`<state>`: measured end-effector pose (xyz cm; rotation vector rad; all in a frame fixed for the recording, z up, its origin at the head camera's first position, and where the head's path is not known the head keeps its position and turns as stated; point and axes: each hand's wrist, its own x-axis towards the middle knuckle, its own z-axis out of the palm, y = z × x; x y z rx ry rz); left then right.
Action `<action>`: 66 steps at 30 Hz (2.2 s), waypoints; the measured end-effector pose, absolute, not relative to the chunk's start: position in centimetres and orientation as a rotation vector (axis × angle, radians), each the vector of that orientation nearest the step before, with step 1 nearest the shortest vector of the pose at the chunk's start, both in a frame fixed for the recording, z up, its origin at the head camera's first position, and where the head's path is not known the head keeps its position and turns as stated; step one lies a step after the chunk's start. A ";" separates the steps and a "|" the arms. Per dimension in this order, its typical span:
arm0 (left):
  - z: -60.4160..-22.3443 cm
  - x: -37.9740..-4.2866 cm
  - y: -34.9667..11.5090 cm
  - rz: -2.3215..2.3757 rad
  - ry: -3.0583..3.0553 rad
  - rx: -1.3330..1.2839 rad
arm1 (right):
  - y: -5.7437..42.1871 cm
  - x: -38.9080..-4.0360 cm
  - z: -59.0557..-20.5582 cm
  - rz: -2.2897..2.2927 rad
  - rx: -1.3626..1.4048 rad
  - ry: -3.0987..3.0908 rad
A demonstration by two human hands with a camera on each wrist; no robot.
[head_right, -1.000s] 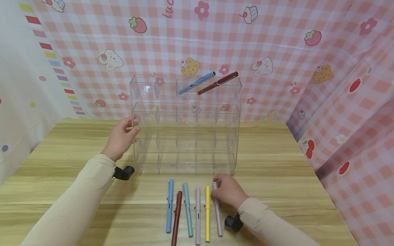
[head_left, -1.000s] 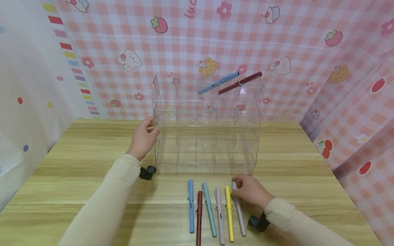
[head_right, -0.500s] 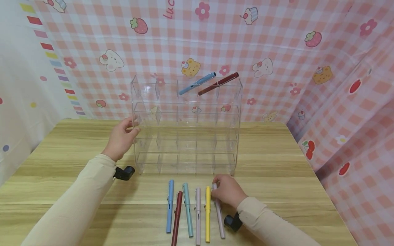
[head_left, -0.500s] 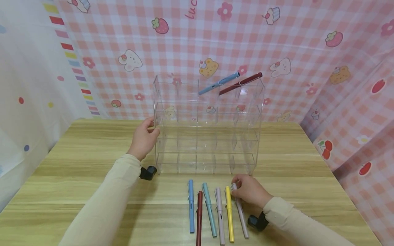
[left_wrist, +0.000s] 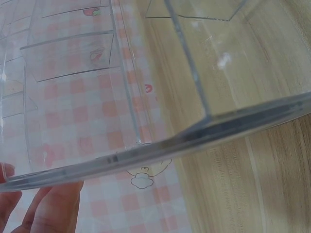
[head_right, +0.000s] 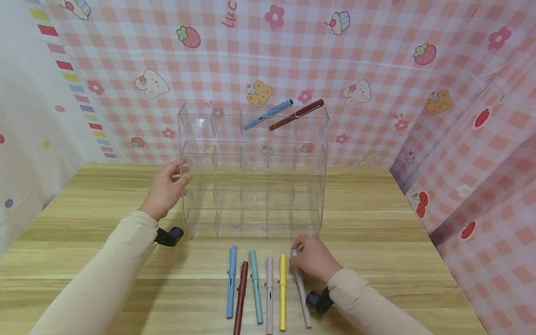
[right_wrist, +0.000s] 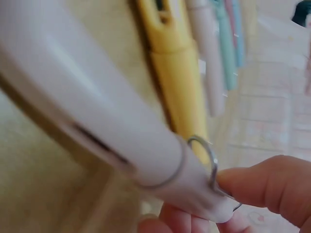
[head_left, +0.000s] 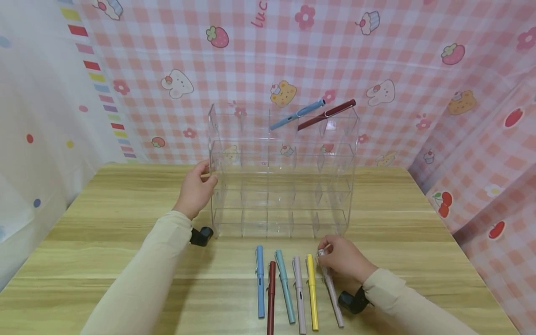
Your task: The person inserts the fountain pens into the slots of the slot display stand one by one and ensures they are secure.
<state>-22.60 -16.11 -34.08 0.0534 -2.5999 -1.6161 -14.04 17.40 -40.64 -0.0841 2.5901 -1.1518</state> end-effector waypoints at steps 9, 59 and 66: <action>-34.2 -22.6 -16.1 -1.628 -2.588 0.050 | 18.9 -14.6 -38.5 -1.325 -0.103 2.518; -34.1 -22.5 -15.9 -1.623 -2.597 0.050 | 18.5 -18.0 -28.0 -2.833 0.199 2.041; -34.2 -22.6 -16.0 -1.624 -2.594 0.053 | 17.3 -19.2 -27.2 -2.945 0.204 2.012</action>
